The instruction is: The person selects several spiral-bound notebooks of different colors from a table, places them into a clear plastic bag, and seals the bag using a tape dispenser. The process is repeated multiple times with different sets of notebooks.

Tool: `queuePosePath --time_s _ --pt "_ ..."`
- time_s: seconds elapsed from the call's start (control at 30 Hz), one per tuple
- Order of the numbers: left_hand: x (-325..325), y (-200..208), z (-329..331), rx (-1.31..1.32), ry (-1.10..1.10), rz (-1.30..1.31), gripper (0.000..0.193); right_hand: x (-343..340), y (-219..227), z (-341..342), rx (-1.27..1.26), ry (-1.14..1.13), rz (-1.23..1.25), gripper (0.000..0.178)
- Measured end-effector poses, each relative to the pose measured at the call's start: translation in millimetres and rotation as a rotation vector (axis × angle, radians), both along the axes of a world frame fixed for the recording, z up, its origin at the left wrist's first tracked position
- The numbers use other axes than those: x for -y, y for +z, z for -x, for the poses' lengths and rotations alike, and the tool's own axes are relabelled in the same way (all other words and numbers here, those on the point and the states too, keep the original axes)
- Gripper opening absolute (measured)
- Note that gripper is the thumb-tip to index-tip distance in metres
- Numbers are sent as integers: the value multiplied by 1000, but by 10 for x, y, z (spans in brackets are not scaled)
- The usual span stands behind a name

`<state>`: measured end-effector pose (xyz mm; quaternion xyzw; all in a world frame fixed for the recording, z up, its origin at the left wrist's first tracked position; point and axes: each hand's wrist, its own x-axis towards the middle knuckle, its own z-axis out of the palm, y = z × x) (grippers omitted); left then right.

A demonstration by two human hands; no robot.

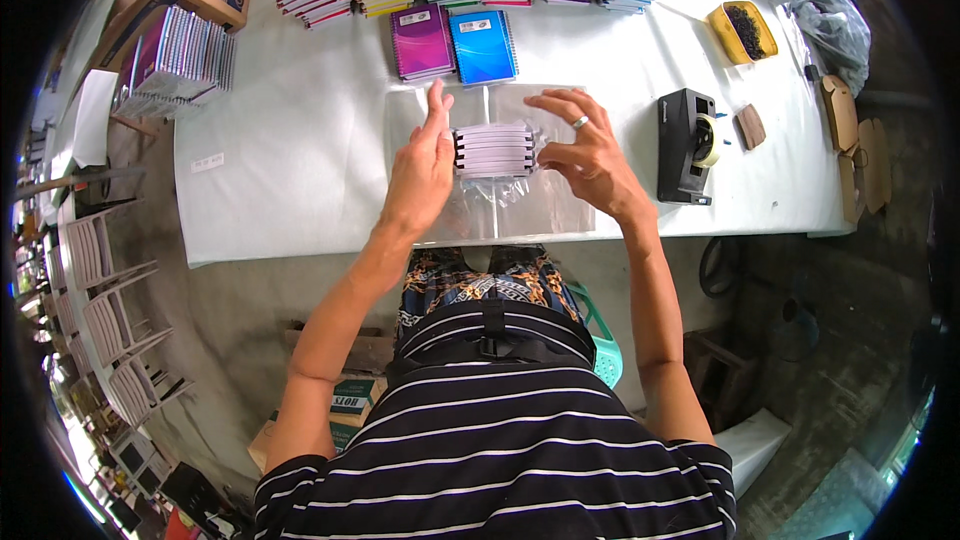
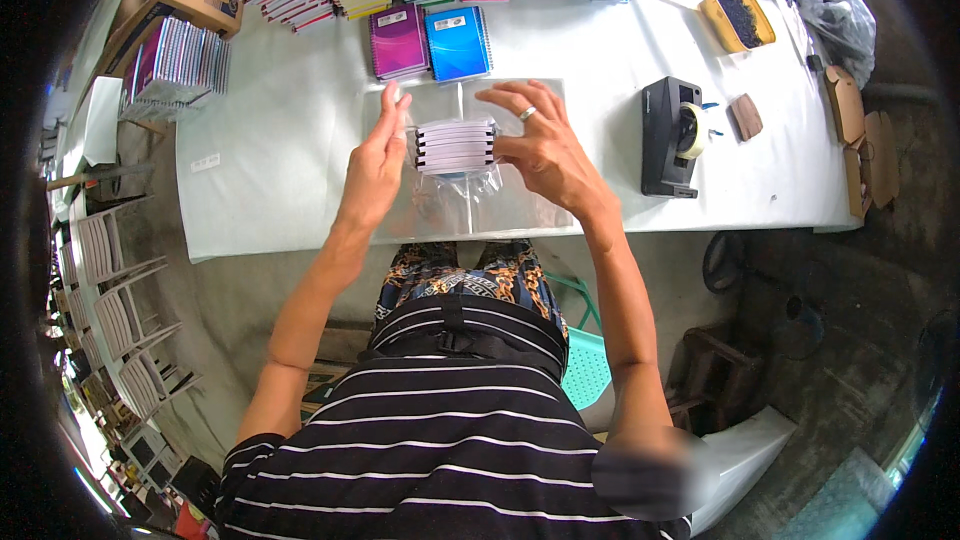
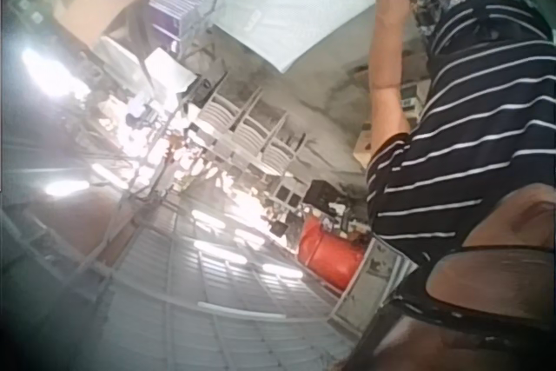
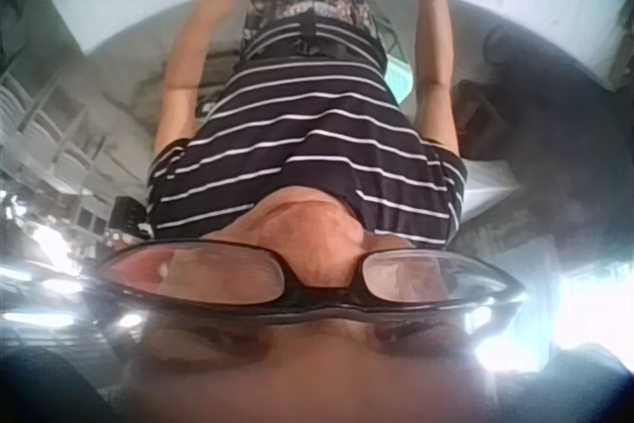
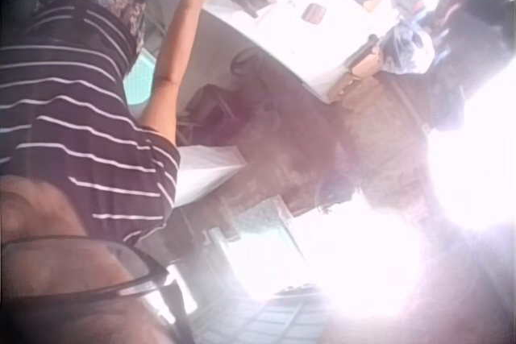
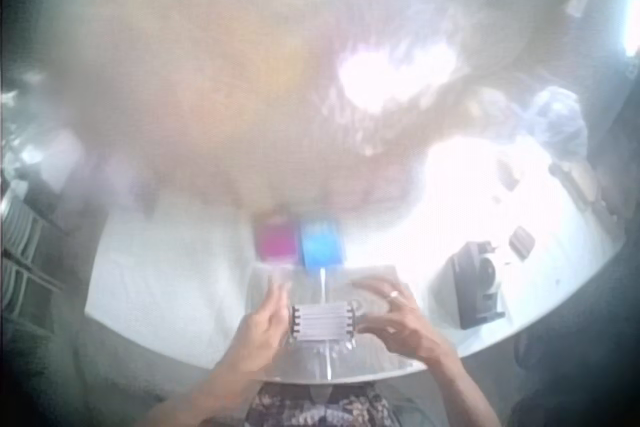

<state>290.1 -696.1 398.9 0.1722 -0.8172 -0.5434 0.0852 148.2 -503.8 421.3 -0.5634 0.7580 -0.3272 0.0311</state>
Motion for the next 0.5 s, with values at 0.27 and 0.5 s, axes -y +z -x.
queuePosePath --time_s 0.27,0.5 --pt "302 -659 -547 -227 -24 -79 56 -236 -740 -230 644 -211 264 48" --pt "203 -527 -278 -173 -134 375 54 -56 -912 -373 543 -177 211 52"
